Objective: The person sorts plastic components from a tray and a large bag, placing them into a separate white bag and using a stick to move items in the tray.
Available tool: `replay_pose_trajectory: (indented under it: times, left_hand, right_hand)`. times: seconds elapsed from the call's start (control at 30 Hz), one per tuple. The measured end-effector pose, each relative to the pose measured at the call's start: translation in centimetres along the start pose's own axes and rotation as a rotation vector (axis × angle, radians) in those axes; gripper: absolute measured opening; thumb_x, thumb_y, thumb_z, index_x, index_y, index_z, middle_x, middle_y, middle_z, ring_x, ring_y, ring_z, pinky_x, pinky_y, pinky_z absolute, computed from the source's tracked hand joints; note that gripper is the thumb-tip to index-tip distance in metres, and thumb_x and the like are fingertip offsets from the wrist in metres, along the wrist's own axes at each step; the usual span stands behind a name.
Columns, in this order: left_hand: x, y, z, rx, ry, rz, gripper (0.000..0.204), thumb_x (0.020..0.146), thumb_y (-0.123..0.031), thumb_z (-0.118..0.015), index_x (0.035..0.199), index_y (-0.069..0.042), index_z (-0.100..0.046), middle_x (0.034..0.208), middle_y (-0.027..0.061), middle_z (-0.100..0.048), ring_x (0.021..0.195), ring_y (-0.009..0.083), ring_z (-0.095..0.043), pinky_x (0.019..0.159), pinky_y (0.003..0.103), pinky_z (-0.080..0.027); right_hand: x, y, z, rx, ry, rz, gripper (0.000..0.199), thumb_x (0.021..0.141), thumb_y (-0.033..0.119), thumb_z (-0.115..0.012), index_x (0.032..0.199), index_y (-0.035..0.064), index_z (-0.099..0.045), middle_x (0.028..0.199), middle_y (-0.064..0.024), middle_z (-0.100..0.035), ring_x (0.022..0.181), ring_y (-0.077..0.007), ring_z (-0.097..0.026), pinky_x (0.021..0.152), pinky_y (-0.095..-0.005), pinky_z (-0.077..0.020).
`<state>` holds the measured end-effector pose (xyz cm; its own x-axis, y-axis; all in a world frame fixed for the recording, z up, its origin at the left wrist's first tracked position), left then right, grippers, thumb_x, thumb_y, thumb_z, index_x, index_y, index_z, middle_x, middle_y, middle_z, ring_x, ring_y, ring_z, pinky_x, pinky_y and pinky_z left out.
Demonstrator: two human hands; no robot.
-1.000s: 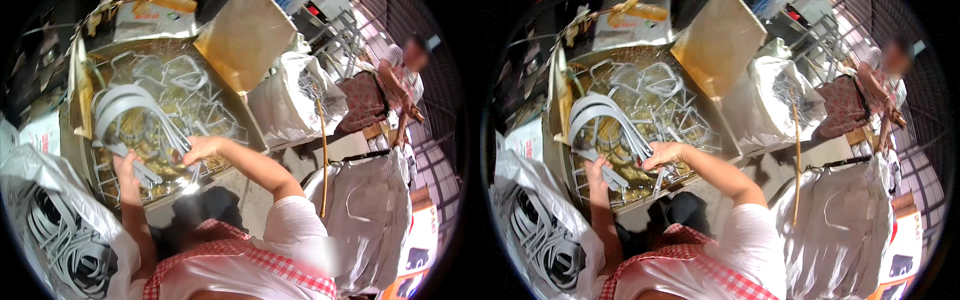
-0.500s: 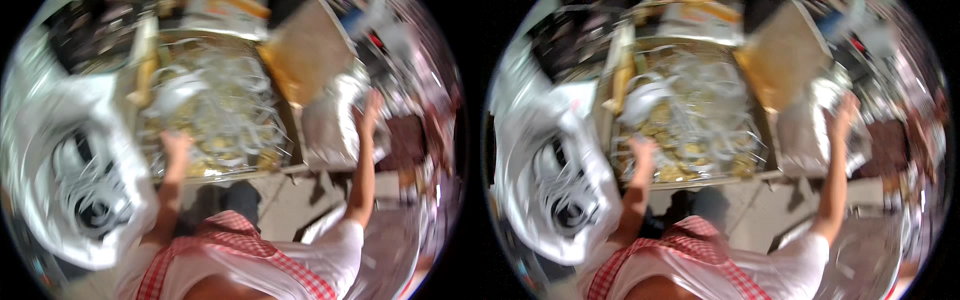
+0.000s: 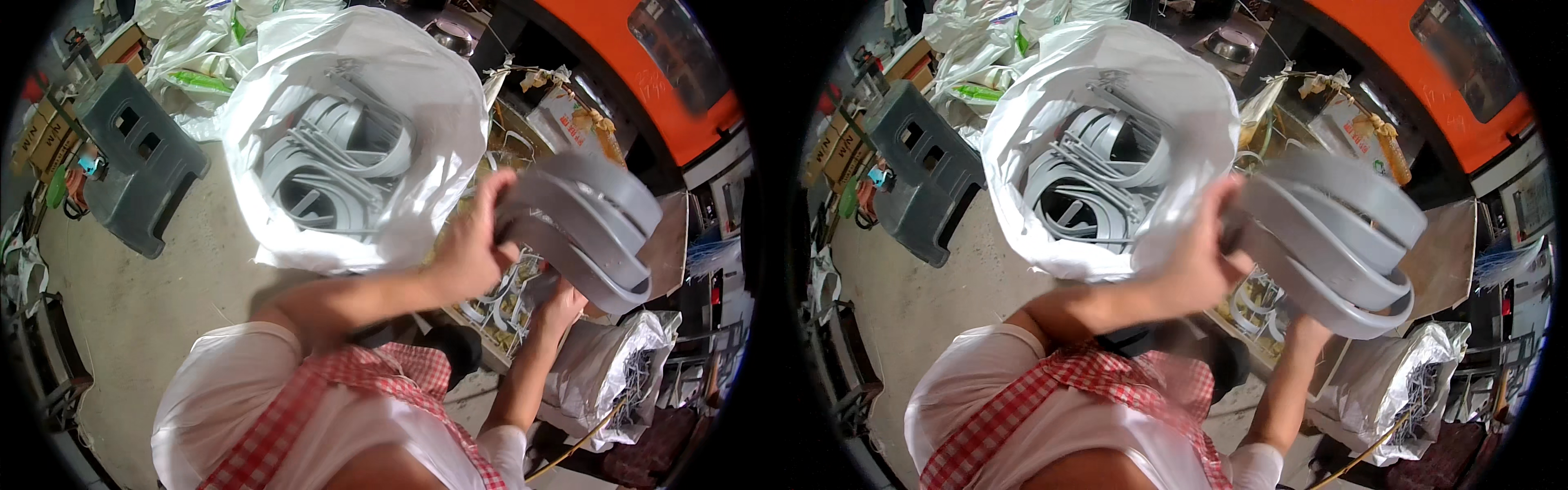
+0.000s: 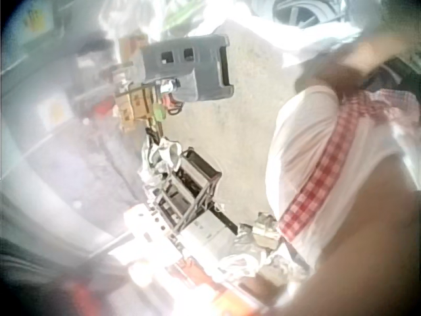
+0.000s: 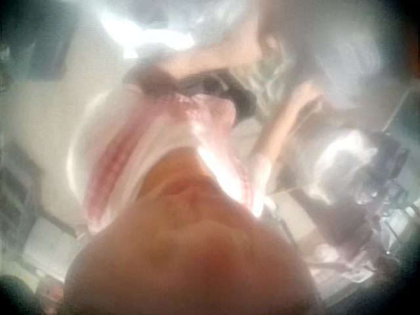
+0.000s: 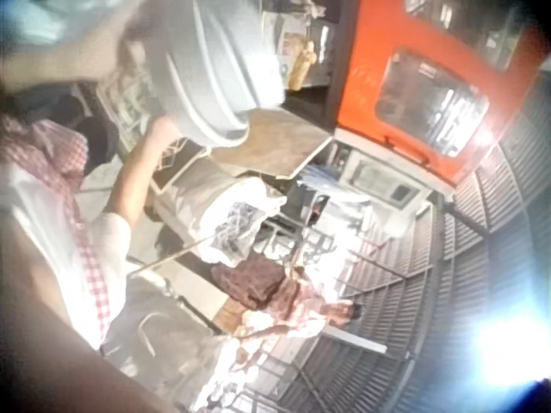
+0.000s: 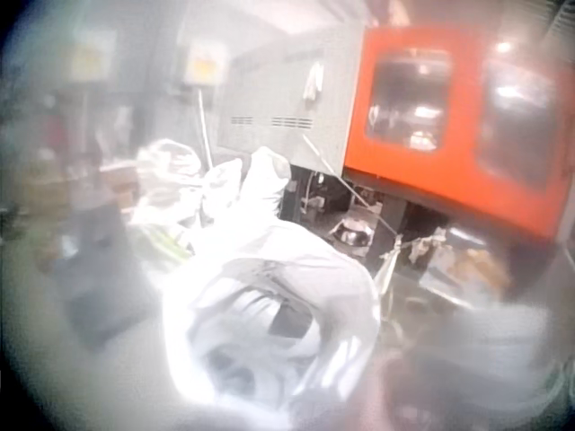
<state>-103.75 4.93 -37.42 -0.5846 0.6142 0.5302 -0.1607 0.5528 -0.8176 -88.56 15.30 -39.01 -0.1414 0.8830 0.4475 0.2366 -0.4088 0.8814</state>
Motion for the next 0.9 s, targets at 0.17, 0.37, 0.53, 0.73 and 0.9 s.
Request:
replay_pose_trajectory:
  times: [0.17,0.37,0.53,0.73,0.9]
  left_hand:
    - [3.5,-3.8,9.9,0.105,-0.147,-0.171,0.053,0.077,-0.001,-0.057,0.123,-0.001,-0.030,0.111,0.0144,-0.049,0.101,0.0253,-0.051,0.085,0.032,-0.044]
    - [11.6,-5.0,21.6,0.396,-0.080,0.046,0.051,0.074,0.001,-0.057,0.120,-0.002,-0.037,0.086,0.0049,-0.055,0.066,0.0100,-0.050,0.057,0.024,-0.043]
    - [9.9,0.4,21.6,0.100,-0.392,0.453,0.032,0.075,0.005,-0.051,0.102,-0.005,-0.036,0.063,0.0068,-0.047,0.044,0.0152,-0.047,0.036,0.028,-0.042]
    - [4.1,10.1,21.5,-0.219,-0.623,0.842,0.015,0.075,0.005,-0.053,0.088,0.002,-0.045,0.062,0.0105,-0.047,0.044,0.0188,-0.046,0.037,0.033,-0.038]
    - [7.3,12.6,23.3,-0.603,-1.356,0.732,0.018,0.075,0.003,-0.052,0.092,0.006,-0.050,0.076,0.0144,-0.056,0.057,0.0237,-0.056,0.045,0.033,-0.042]
  right_hand:
    - [0.3,1.0,-11.2,-0.006,0.349,0.209,0.041,0.081,0.008,-0.055,0.118,-0.0024,-0.040,0.106,-0.0126,-0.053,0.090,-0.0170,-0.054,0.076,-0.0305,-0.0470]
    - [-0.8,-0.2,-18.9,-0.555,0.509,0.611,0.074,0.073,0.027,-0.068,0.130,0.0002,-0.030,0.128,-0.0218,-0.036,0.119,-0.0329,-0.035,0.099,-0.0429,-0.0279]
    - [1.8,-6.6,-16.9,-0.717,0.154,0.521,0.068,0.071,0.031,-0.068,0.125,0.0017,-0.040,0.129,-0.0220,-0.038,0.119,-0.0332,-0.036,0.097,-0.0409,-0.0298]
    - [4.1,-9.1,-18.6,-0.143,0.402,-0.118,0.038,0.075,0.015,-0.062,0.108,0.0019,-0.049,0.095,-0.0118,-0.060,0.088,-0.0199,-0.057,0.079,-0.0307,-0.0424]
    - [1.7,-8.2,-20.8,-0.159,0.546,-0.048,0.052,0.075,0.021,-0.063,0.118,0.0002,-0.043,0.102,-0.0149,-0.058,0.090,-0.0226,-0.057,0.081,-0.0326,-0.0428]
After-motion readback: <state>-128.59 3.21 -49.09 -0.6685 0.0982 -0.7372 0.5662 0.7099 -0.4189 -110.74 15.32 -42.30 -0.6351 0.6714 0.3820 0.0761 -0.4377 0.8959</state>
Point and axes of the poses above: each hand's wrist, its own x-axis towards the middle knuckle, its own z-axis out of the back of the hand, y = z × x, the point moved 3 cm from there along x, towards the middle knuckle
